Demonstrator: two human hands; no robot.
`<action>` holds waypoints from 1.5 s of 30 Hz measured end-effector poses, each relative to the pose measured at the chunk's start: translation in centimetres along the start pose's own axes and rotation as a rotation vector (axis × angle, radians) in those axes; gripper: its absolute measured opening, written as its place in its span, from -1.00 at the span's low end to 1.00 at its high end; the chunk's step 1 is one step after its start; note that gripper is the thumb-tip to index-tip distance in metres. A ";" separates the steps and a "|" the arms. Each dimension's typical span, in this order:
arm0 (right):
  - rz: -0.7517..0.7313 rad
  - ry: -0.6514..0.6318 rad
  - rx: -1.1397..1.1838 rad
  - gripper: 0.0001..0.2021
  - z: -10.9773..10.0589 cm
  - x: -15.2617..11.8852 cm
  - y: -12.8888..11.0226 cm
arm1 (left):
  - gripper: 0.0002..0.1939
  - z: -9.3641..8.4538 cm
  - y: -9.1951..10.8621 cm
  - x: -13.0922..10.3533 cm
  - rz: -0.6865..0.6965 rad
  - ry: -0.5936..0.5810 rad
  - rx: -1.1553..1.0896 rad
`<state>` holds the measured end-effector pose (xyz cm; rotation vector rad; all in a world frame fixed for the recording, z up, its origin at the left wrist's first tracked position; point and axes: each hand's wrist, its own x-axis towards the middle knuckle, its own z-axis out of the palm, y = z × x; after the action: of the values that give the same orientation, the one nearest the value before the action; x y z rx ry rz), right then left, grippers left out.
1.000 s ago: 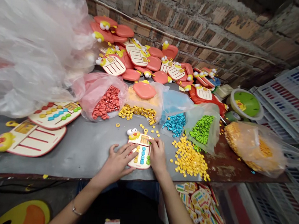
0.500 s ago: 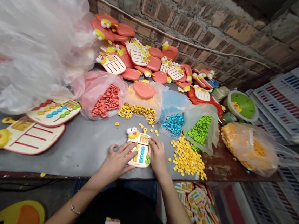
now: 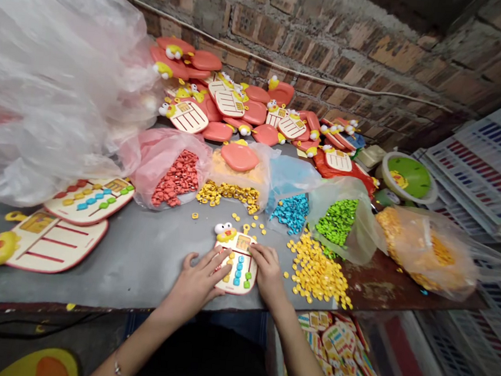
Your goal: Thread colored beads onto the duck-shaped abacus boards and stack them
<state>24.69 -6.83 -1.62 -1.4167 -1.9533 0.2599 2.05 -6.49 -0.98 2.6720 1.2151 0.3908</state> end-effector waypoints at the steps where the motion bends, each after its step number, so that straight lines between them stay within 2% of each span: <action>1: -0.025 -0.042 0.049 -0.69 -0.6 0.2 0.1 | -0.60 0.0 -0.1 -0.1 0.014 0.007 -0.009; 4: 0.028 -0.067 0.158 -0.72 -2.2 0.9 0.2 | -0.60 0.1 -0.1 -0.3 0.052 0.028 -0.032; 8: 0.180 0.104 0.175 -0.87 -2.3 2.1 0.7 | -0.59 0.1 0.5 -0.5 0.037 0.043 -0.055; 15: 0.090 0.044 0.144 -0.86 -0.2 3.3 2.0 | -0.49 0.6 1.8 -0.5 -0.023 0.070 -0.039; 21: 0.047 0.004 0.107 -0.84 -0.7 2.2 1.4 | -0.47 0.8 2.5 -0.2 -0.069 0.105 -0.009; 24: 0.040 -0.017 0.088 -0.85 -0.8 1.2 0.5 | -0.56 1.2 2.9 0.2 -0.112 0.124 0.004; 28: 0.047 -0.094 0.073 -0.50 -1.1 0.6 0.1 | -0.62 1.3 3.0 0.4 -0.122 0.128 0.004; 33: -0.061 -0.343 0.022 0.04 -2.9 0.7 0.1 | -0.60 1.2 2.7 0.2 -0.107 0.134 0.002; 36: -0.079 -0.425 -0.096 0.17 -4.0 1.0 -0.2 | -0.58 1.3 2.6 0.2 -0.096 0.142 -0.002; 38: -0.091 -0.427 -0.187 0.14 -4.3 1.5 -0.3 | -0.58 1.3 2.6 0.2 -0.088 0.138 0.000; 43: -0.226 -0.450 -0.328 -0.19 -3.9 3.7 -0.5 | -0.61 1.2 2.6 0.3 -0.075 0.140 0.008; 45: -0.295 -0.444 -0.335 -0.25 -3.8 4.6 -0.5 | -0.62 1.2 2.7 0.3 -0.075 0.145 0.006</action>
<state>25.96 -3.77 3.35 -1.3256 -2.6399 0.1176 4.53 -8.06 -1.30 2.6328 1.3534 0.5792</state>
